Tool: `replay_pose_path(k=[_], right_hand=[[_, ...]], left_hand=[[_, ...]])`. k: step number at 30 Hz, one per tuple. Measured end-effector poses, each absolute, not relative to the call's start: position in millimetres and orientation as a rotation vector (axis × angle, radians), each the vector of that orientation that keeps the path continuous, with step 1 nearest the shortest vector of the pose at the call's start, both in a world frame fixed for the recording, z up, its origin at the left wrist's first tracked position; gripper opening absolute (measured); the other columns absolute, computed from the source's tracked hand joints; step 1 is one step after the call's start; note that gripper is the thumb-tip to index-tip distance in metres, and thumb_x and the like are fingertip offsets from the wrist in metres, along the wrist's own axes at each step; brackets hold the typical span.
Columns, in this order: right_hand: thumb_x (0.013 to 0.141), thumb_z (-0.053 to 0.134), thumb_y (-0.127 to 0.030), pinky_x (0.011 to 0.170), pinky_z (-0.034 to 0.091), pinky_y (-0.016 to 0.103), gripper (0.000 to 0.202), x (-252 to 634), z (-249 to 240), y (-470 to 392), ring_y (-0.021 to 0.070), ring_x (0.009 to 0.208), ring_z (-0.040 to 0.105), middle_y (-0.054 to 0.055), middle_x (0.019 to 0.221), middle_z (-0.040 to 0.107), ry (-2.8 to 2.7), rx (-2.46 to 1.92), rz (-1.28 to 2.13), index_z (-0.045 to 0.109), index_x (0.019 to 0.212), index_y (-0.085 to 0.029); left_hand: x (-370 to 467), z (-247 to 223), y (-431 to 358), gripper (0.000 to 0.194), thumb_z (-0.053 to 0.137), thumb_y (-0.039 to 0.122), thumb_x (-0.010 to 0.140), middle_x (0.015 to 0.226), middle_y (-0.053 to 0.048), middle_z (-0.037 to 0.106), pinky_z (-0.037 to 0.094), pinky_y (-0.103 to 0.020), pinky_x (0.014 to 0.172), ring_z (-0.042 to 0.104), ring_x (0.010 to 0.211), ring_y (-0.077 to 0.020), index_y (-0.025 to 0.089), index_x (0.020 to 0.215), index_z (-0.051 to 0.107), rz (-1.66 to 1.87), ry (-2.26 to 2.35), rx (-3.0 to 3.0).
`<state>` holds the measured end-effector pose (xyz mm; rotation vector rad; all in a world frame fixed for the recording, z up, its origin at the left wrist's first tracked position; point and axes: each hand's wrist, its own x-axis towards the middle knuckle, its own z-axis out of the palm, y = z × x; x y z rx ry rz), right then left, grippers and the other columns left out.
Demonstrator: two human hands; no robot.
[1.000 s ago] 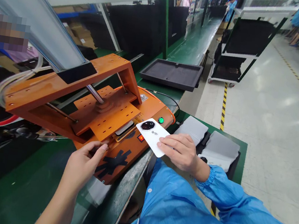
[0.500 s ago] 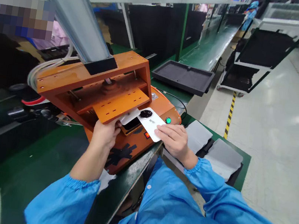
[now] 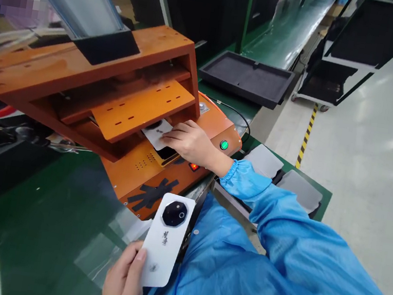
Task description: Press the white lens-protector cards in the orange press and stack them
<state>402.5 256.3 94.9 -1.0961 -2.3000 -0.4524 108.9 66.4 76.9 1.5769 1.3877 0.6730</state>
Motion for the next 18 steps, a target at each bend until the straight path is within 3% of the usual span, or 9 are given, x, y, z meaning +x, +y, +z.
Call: replay_pose_path(k=[8, 12, 14, 18], right_hand=[[0.102, 0.052, -0.027, 0.09, 0.041, 0.039, 0.024, 404, 130, 247, 0.0234, 0.105, 0.062, 0.004, 0.121, 0.074, -2.51, -1.153, -0.17, 0.073, 0.112, -0.022], [0.097, 0.057, -0.03, 0.091, 0.041, 0.041, 0.02, 398, 140, 243, 0.0254, 0.106, 0.062, 0.007, 0.118, 0.073, -2.566, -1.177, -0.075, 0.073, 0.103, -0.021], [0.099, 0.053, -0.03, 0.095, 0.04, 0.043, 0.023, 396, 131, 235, 0.026, 0.111, 0.061, 0.009, 0.123, 0.071, -2.478, -1.202, -0.091, 0.071, 0.108, -0.021], [0.103, 0.044, -0.028, 0.104, 0.037, 0.044, 0.028, 410, 85, 198, 0.0249, 0.121, 0.058, 0.012, 0.13, 0.065, -1.803, -1.416, -0.262, 0.066, 0.12, -0.022]], left_hand=[[100, 64, 81, 0.028, 0.042, 0.03, 0.1, 0.079, -0.005, 0.062, 0.048, -0.031, 0.067, 0.059, 0.073, -0.0199, 0.024, 0.086, 0.065, 0.719, 1.076, 1.982], [103, 68, 95, 0.022, 0.044, 0.025, 0.098, 0.106, -0.01, 0.071, 0.046, -0.043, 0.09, 0.06, 0.1, -0.0265, 0.024, 0.092, 0.065, 0.771, 1.029, 2.185], [108, 67, 102, 0.019, 0.046, 0.025, 0.097, 0.124, -0.012, 0.071, 0.041, -0.051, 0.098, 0.057, 0.114, -0.031, 0.024, 0.09, 0.063, 0.779, 1.039, 2.333], [115, 56, 112, 0.013, 0.05, 0.027, 0.094, 0.145, -0.01, 0.062, 0.032, -0.057, 0.102, 0.044, 0.14, -0.0377, 0.025, 0.087, 0.06, 0.841, 1.09, 2.605]])
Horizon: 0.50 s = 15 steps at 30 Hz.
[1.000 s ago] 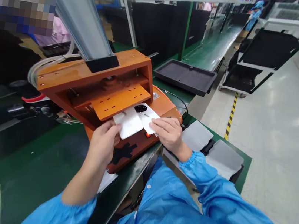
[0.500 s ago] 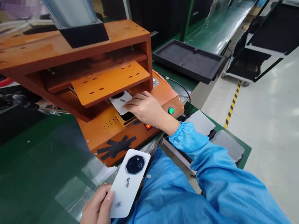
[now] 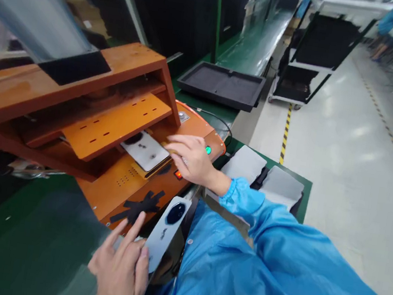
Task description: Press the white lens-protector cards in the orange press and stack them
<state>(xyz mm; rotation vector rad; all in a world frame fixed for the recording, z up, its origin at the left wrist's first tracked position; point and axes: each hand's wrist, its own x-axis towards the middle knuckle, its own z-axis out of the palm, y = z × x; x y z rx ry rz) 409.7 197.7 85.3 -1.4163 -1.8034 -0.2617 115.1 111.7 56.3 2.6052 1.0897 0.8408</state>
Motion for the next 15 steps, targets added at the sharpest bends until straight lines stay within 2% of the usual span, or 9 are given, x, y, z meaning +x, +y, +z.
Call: replay_pose_path(k=[3, 7, 11, 15], right_hand=[[0.103, 0.041, -0.024, 0.097, 0.041, 0.042, 0.03, 434, 44, 164, 0.024, 0.111, 0.06, 0.011, 0.112, 0.066, -1.309, -1.648, -0.41, 0.068, 0.116, -0.022], [0.099, 0.042, -0.013, 0.09, 0.037, 0.041, 0.04, 459, 10, 142, 0.0225, 0.102, 0.058, 0.009, 0.108, 0.065, -1.336, -1.827, -0.49, 0.071, 0.124, -0.024], [0.096, 0.043, -0.007, 0.091, 0.035, 0.042, 0.047, 468, 9, 144, 0.0222, 0.103, 0.057, 0.01, 0.112, 0.067, -1.544, -1.887, -0.441, 0.068, 0.13, -0.026], [0.098, 0.045, -0.015, 0.094, 0.041, 0.043, 0.039, 460, 24, 129, 0.0237, 0.108, 0.058, 0.013, 0.118, 0.065, -1.545, -1.776, -0.32, 0.064, 0.132, -0.022]], left_hand=[[115, 43, 119, 0.012, 0.05, 0.029, 0.093, 0.148, -0.01, 0.06, 0.031, -0.058, 0.101, 0.035, 0.149, -0.0402, 0.025, 0.091, 0.061, 0.888, 1.153, 2.626], [112, 29, 133, 0.01, 0.053, 0.03, 0.091, 0.151, -0.007, 0.057, 0.036, -0.052, 0.093, 0.036, 0.149, -0.0406, 0.026, 0.093, 0.062, 0.832, 1.135, 2.704], [111, 28, 136, 0.011, 0.053, 0.03, 0.091, 0.149, -0.004, 0.059, 0.038, -0.048, 0.084, 0.045, 0.142, -0.0401, 0.027, 0.094, 0.064, 0.836, 1.204, 2.796], [112, 32, 119, 0.009, 0.055, 0.032, 0.09, 0.148, -0.007, 0.059, 0.04, -0.054, 0.094, 0.05, 0.137, -0.0398, 0.025, 0.088, 0.061, 1.008, 1.224, 2.685]])
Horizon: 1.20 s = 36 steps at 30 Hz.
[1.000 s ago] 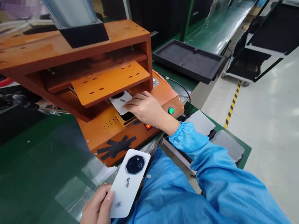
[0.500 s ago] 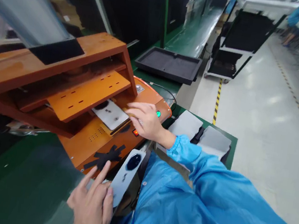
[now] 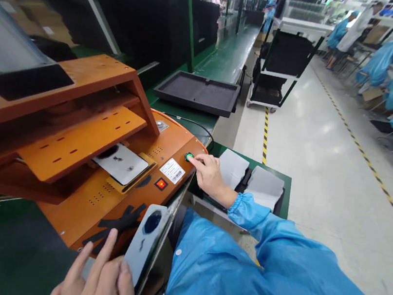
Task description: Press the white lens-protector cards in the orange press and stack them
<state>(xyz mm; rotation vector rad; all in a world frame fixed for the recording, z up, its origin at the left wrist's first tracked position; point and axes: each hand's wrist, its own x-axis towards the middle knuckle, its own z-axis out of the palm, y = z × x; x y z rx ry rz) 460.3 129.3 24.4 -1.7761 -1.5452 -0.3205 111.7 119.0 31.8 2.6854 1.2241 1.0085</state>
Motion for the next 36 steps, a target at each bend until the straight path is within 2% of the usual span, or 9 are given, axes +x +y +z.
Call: replay_pose_path(k=[5, 8, 11, 14, 19, 22, 29, 32, 36], right_hand=[[0.084, 0.08, -0.038, 0.081, 0.059, 0.032, 0.061, 389, 23, 50, 0.0215, 0.099, 0.07, 0.01, 0.116, 0.072, -1.682, -1.414, 0.609, 0.054, 0.137, -0.022], [0.093, 0.07, -0.036, 0.068, 0.06, 0.027, 0.027, 357, 4, 18, 0.0187, 0.083, 0.075, 0.003, 0.1, 0.078, -1.509, -1.544, 0.872, 0.065, 0.117, -0.024], [0.104, 0.048, -0.035, 0.072, 0.059, 0.029, 0.025, 392, -21, 2, 0.0187, 0.085, 0.074, 0.004, 0.096, 0.077, -1.325, -1.88, 0.747, 0.065, 0.114, -0.02], [0.105, 0.037, -0.031, 0.082, 0.055, 0.034, 0.034, 477, -39, -28, 0.0217, 0.093, 0.07, 0.01, 0.1, 0.075, -1.14, -2.248, 0.544, 0.065, 0.114, -0.015], [0.096, 0.055, -0.027, 0.084, 0.048, 0.029, 0.02, 574, -60, -90, 0.0217, 0.093, 0.068, 0.012, 0.095, 0.075, -1.192, -2.633, 0.495, 0.07, 0.098, -0.015], [0.094, 0.059, -0.024, 0.087, 0.047, 0.027, 0.017, 585, -75, -103, 0.021, 0.098, 0.068, 0.012, 0.1, 0.076, -1.36, -2.735, 0.506, 0.072, 0.103, -0.016], [0.093, 0.054, -0.021, 0.08, 0.051, 0.039, 0.027, 602, -86, -99, 0.0291, 0.09, 0.071, 0.023, 0.103, 0.074, -1.807, -2.634, 0.268, 0.073, 0.109, -0.011], [0.096, 0.052, -0.034, 0.065, 0.048, 0.04, 0.03, 629, -98, -98, 0.0295, 0.074, 0.07, 0.021, 0.091, 0.074, -2.027, -2.446, 0.028, 0.075, 0.102, -0.016], [0.1, 0.046, -0.044, 0.061, 0.046, 0.044, 0.037, 616, -101, -73, 0.0334, 0.08, 0.069, 0.022, 0.103, 0.072, -2.079, -2.249, -0.36, 0.073, 0.11, -0.021]], left_hand=[[128, 22, 88, 0.018, 0.049, 0.022, 0.092, 0.116, -0.013, 0.071, 0.044, -0.052, 0.096, 0.06, 0.117, -0.0324, 0.027, 0.104, 0.06, 1.104, 1.013, 2.434], [145, 11, 76, 0.031, 0.046, 0.021, 0.095, 0.12, -0.014, 0.069, 0.042, -0.051, 0.1, 0.058, 0.12, -0.032, 0.024, 0.123, 0.058, 0.981, 0.903, 2.425], [148, -1, 75, 0.051, 0.05, 0.031, 0.097, 0.137, -0.019, 0.061, 0.04, -0.05, 0.102, 0.055, 0.127, -0.0346, 0.016, 0.146, 0.046, 0.817, 0.872, 2.459], [135, -11, 80, 0.049, 0.054, 0.032, 0.098, 0.131, -0.015, 0.065, 0.043, -0.041, 0.095, 0.061, 0.118, -0.0288, 0.019, 0.144, 0.049, 0.713, 0.802, 2.5], [123, -16, 81, 0.028, 0.061, 0.029, 0.096, 0.12, -0.006, 0.072, 0.043, -0.039, 0.092, 0.063, 0.109, -0.025, 0.026, 0.124, 0.064, 0.691, 0.671, 2.559], [131, -13, 78, 0.024, 0.062, 0.026, 0.095, 0.117, -0.005, 0.073, 0.042, -0.041, 0.094, 0.063, 0.108, -0.0251, 0.027, 0.119, 0.067, 0.733, 0.674, 2.52], [131, 17, 56, 0.025, 0.061, 0.012, 0.094, 0.116, -0.005, 0.072, 0.045, -0.039, 0.099, 0.061, 0.111, -0.0212, 0.023, 0.115, 0.067, 0.726, 0.748, 2.322], [117, 31, 49, 0.026, 0.063, 0.012, 0.093, 0.118, -0.005, 0.071, 0.047, -0.039, 0.099, 0.061, 0.111, -0.0209, 0.024, 0.116, 0.067, 0.718, 0.843, 2.294], [64, 47, 65, 0.024, 0.063, 0.013, 0.093, 0.114, -0.005, 0.073, 0.048, -0.04, 0.098, 0.062, 0.11, -0.0208, 0.024, 0.114, 0.068, 0.796, 1.134, 2.336]])
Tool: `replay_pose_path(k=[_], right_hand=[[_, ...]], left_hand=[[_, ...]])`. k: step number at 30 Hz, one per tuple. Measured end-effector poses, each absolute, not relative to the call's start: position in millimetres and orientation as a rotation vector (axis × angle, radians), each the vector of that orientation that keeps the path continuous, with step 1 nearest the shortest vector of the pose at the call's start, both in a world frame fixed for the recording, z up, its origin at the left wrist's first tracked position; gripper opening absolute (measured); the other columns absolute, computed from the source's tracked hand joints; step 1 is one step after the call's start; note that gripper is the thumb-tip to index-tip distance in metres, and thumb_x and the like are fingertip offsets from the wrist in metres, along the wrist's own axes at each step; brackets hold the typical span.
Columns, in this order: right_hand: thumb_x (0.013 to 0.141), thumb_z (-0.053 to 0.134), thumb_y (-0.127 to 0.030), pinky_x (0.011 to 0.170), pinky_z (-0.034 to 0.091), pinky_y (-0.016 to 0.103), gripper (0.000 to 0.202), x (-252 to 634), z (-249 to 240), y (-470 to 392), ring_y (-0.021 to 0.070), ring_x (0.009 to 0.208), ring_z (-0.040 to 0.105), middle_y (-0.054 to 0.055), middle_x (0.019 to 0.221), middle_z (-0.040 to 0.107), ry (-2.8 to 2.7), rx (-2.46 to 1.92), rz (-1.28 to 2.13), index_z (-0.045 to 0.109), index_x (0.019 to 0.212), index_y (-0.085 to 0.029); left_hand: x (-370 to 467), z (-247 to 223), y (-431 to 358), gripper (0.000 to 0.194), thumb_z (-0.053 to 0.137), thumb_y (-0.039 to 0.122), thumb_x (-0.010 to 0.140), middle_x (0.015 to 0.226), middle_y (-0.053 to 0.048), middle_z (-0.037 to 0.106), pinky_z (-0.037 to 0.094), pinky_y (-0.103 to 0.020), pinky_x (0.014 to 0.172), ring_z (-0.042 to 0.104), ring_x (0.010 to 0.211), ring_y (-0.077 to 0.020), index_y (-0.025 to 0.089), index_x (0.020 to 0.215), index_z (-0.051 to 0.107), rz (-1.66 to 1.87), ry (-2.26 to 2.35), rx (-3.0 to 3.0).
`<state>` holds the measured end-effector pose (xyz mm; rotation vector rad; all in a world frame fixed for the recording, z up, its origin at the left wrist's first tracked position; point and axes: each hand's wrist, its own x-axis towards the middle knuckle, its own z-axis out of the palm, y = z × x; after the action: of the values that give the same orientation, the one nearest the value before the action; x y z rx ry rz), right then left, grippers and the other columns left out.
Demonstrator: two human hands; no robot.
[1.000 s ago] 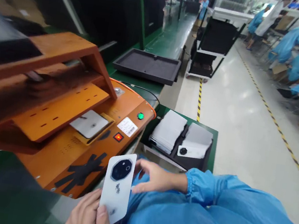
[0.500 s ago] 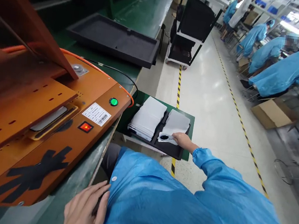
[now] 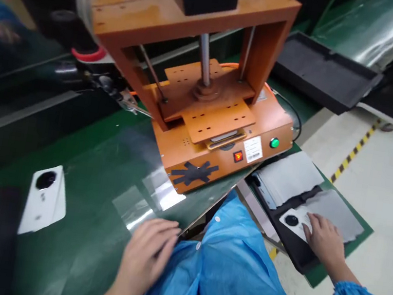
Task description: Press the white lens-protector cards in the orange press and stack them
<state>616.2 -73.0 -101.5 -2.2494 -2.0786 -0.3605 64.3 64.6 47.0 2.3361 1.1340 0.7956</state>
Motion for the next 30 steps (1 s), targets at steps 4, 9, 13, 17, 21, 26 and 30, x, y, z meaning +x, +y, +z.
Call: replay_pose_path(k=[4, 9, 13, 17, 21, 26, 30], right_hand=[[0.096, 0.058, -0.023, 0.075, 0.054, 0.038, 0.027, 514, -67, -3, 0.0253, 0.086, 0.068, 0.015, 0.101, 0.072, -2.258, -1.641, -0.151, 0.067, 0.121, -0.021], [0.098, 0.05, -0.016, 0.079, 0.051, 0.034, 0.028, 320, 11, 78, 0.019, 0.091, 0.064, 0.008, 0.099, 0.073, -2.397, -0.712, 0.218, 0.064, 0.122, -0.018], [0.101, 0.054, -0.025, 0.078, 0.046, 0.032, 0.016, 196, 54, 128, 0.0171, 0.089, 0.058, 0.005, 0.099, 0.069, -2.345, -0.63, 0.376, 0.067, 0.109, -0.02], [0.1, 0.056, -0.02, 0.083, 0.042, 0.037, 0.013, 131, 52, 187, 0.0222, 0.098, 0.053, 0.008, 0.106, 0.064, -2.415, -0.889, 0.284, 0.066, 0.108, -0.017], [0.102, 0.053, -0.018, 0.085, 0.036, 0.039, 0.015, 115, 25, 226, 0.0238, 0.1, 0.049, 0.009, 0.109, 0.063, -2.465, -0.96, 0.175, 0.066, 0.109, -0.017], [0.104, 0.052, -0.022, 0.088, 0.032, 0.039, 0.017, 121, 12, 230, 0.023, 0.102, 0.048, 0.006, 0.106, 0.064, -2.472, -0.852, 0.107, 0.067, 0.111, -0.02], [0.105, 0.049, -0.021, 0.094, 0.031, 0.041, 0.019, 122, 15, 226, 0.0225, 0.106, 0.049, 0.008, 0.112, 0.065, -2.465, -0.806, 0.02, 0.068, 0.106, -0.019]], left_hand=[[-13, 46, 131, 0.016, 0.059, 0.03, 0.097, 0.11, -0.006, 0.074, 0.049, -0.041, 0.1, 0.065, 0.107, -0.0224, 0.023, 0.099, 0.073, 0.859, 1.691, 2.241], [-70, 18, 210, 0.038, 0.061, 0.042, 0.092, 0.134, -0.014, 0.068, 0.037, -0.059, 0.111, 0.056, 0.127, -0.0362, 0.019, 0.119, 0.072, 0.845, 2.12, 2.019], [-66, -1, 201, 0.034, 0.063, 0.043, 0.09, 0.131, -0.008, 0.071, 0.037, -0.059, 0.108, 0.054, 0.125, -0.0367, 0.025, 0.117, 0.074, 0.812, 2.177, 1.971], [-56, -4, 170, 0.032, 0.059, 0.04, 0.092, 0.128, -0.006, 0.073, 0.038, -0.053, 0.109, 0.055, 0.123, -0.032, 0.026, 0.116, 0.074, 0.831, 2.145, 1.973], [-53, 2, 164, 0.029, 0.061, 0.044, 0.091, 0.122, -0.005, 0.075, 0.037, -0.051, 0.111, 0.056, 0.123, -0.0297, 0.027, 0.111, 0.074, 0.87, 2.105, 1.937], [-52, 6, 170, 0.022, 0.063, 0.045, 0.092, 0.117, -0.004, 0.076, 0.038, -0.051, 0.109, 0.058, 0.121, -0.0283, 0.027, 0.098, 0.075, 0.922, 2.069, 1.901], [-52, 5, 170, 0.021, 0.063, 0.043, 0.093, 0.118, -0.003, 0.076, 0.038, -0.05, 0.108, 0.058, 0.118, -0.0275, 0.027, 0.096, 0.076, 0.937, 2.077, 1.896]])
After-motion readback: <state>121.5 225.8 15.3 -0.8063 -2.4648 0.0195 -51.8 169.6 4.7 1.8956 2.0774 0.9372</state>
